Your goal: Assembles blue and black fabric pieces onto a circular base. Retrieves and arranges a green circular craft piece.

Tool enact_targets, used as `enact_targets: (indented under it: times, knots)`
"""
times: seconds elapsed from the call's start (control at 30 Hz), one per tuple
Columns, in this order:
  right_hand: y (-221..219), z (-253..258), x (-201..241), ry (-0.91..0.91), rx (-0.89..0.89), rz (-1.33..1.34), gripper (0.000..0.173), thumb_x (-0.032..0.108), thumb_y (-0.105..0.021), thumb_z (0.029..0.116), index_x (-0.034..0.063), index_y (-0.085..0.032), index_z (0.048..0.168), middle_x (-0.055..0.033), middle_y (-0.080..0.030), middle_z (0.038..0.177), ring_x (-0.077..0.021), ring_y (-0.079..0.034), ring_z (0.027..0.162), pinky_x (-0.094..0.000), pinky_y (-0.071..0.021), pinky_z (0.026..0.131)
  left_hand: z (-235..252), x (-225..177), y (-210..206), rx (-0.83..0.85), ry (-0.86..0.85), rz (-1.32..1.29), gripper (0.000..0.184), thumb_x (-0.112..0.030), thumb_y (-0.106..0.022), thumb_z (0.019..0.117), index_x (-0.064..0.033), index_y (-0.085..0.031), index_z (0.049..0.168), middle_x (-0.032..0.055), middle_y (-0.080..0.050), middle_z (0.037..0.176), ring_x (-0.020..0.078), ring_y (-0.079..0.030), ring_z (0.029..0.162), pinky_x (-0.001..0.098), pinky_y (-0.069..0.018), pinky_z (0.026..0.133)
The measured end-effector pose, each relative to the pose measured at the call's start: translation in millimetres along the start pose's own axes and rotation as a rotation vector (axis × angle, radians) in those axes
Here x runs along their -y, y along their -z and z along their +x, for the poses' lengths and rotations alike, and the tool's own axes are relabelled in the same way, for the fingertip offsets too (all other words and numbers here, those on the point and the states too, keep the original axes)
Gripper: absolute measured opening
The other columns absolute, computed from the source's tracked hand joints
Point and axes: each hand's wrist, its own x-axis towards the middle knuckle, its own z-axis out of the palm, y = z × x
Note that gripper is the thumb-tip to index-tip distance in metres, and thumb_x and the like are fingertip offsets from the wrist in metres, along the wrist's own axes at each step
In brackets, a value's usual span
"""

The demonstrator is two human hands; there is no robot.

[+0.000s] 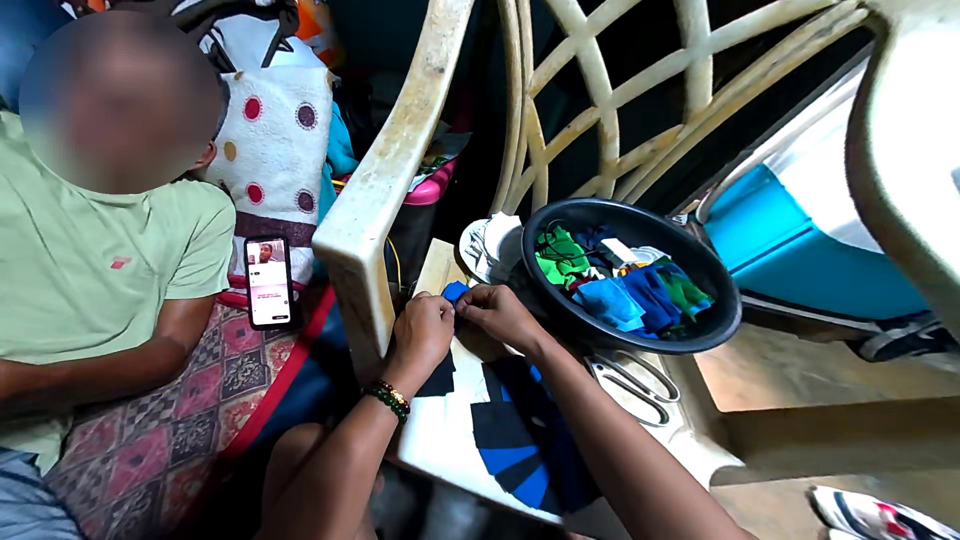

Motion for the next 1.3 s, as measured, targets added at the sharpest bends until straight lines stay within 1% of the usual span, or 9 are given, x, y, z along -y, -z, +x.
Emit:
enact_targets:
  times: [0.23, 0.73, 0.8, 0.87, 0.93, 0.97, 1.07, 1.2, 1.3]
  knots:
    - [0, 1, 1, 0.024, 0.015, -0.063, 0.015, 0.005, -0.062, 0.1000, -0.0063, -0.067, 0.091, -0.0106, -0.061, 0.087, -0.0127, -0.057, 0.078, -0.0302, -0.0487, 0.075, 0, 0, 0, -0.010, 0.001, 0.005, 0.023, -0.015, -0.056, 0.1043, -0.0035, -0.075, 0.111, 0.0142, -0.069, 0.112, 0.0269, -0.064, 0.107, 0.0466, -0.0492, 0.095]
    - [2, 4, -9, 0.018, 0.030, 0.031, 0.015, 0.003, -0.059, 0.1014, -0.0067, -0.067, 0.094, -0.0107, -0.063, 0.088, -0.0115, -0.060, 0.078, -0.0294, -0.0528, 0.077, 1, 1, 0, -0.068, 0.016, -0.020, 0.019, -0.011, -0.059, 0.1013, 0.0029, -0.070, 0.105, 0.0176, -0.067, 0.105, 0.0280, -0.064, 0.100, 0.0448, -0.0505, 0.091]
    - [3, 5, -10, 0.011, 0.024, 0.071, 0.014, 0.002, -0.059, 0.1009, -0.0058, -0.066, 0.093, -0.0080, -0.063, 0.084, -0.0088, -0.060, 0.076, -0.0273, -0.0525, 0.076, 1, 2, -3, -0.117, -0.040, -0.042, 0.016, -0.008, -0.060, 0.1000, 0.0032, -0.067, 0.110, 0.0193, -0.064, 0.113, 0.0298, -0.064, 0.103, 0.0450, -0.0517, 0.093]
    - [3, 5, -13, 0.020, 0.019, 0.110, 0.013, 0.001, -0.059, 0.1000, -0.0051, -0.066, 0.091, -0.0056, -0.062, 0.080, -0.0071, -0.058, 0.074, -0.0262, -0.0511, 0.074, 1, 8, -10, -0.197, -0.205, -0.036, 0.017, -0.003, -0.059, 0.0989, 0.0031, -0.067, 0.113, 0.0199, -0.062, 0.119, 0.0309, -0.066, 0.100, 0.0456, -0.0553, 0.089]
    - [3, 7, -16, 0.028, 0.012, 0.141, 0.014, -0.001, -0.059, 0.0994, -0.0043, -0.066, 0.087, -0.0039, -0.062, 0.078, -0.0057, -0.059, 0.072, -0.0249, -0.0522, 0.074, 5, 14, -16, -0.240, -0.374, 0.000, 0.016, 0.000, -0.058, 0.0971, 0.0031, -0.072, 0.104, 0.0184, -0.066, 0.113, 0.0297, -0.067, 0.092, 0.0460, -0.0559, 0.082]
    - [3, 7, -18, 0.026, 0.008, 0.158, 0.015, -0.001, -0.059, 0.0991, -0.0039, -0.066, 0.086, -0.0037, -0.062, 0.077, -0.0057, -0.060, 0.072, -0.0249, -0.0531, 0.074, 5, 15, -17, -0.222, -0.403, 0.031, 0.018, 0.001, -0.057, 0.0968, 0.0025, -0.074, 0.101, 0.0174, -0.069, 0.108, 0.0304, -0.068, 0.094, 0.0474, -0.0552, 0.084]
    - [4, 6, -15, -0.002, 0.008, 0.180, 0.016, -0.002, -0.058, 0.0994, -0.0033, -0.065, 0.085, -0.0031, -0.062, 0.076, -0.0061, -0.060, 0.072, -0.0251, -0.0527, 0.073, 2, 10, -12, -0.100, -0.321, 0.152, 0.022, -0.001, -0.054, 0.0995, 0.0014, -0.074, 0.107, 0.0172, -0.071, 0.111, 0.0339, -0.066, 0.109, 0.0509, -0.0509, 0.095]
    - [5, 5, -10, -0.039, 0.015, 0.200, 0.016, 0.000, -0.056, 0.1014, -0.0046, -0.064, 0.088, -0.0038, -0.061, 0.077, -0.0070, -0.060, 0.071, -0.0252, -0.0534, 0.074, -1, 4, -9, -0.082, -0.212, 0.198, 0.024, -0.003, -0.054, 0.0996, -0.0001, -0.074, 0.111, 0.0194, -0.062, 0.120, 0.0329, -0.062, 0.112, 0.0459, -0.0501, 0.097]
    - [4, 6, -12, -0.026, 0.007, 0.224, 0.017, -0.002, -0.056, 0.1006, -0.0029, -0.063, 0.085, -0.0025, -0.060, 0.074, -0.0067, -0.060, 0.070, -0.0248, -0.0532, 0.072, 2, 15, -19, -0.236, -0.443, 0.101, 0.020, 0.003, -0.057, 0.0944, 0.0041, -0.076, 0.098, 0.0194, -0.068, 0.107, 0.0326, -0.066, 0.103, 0.0449, -0.0534, 0.091]
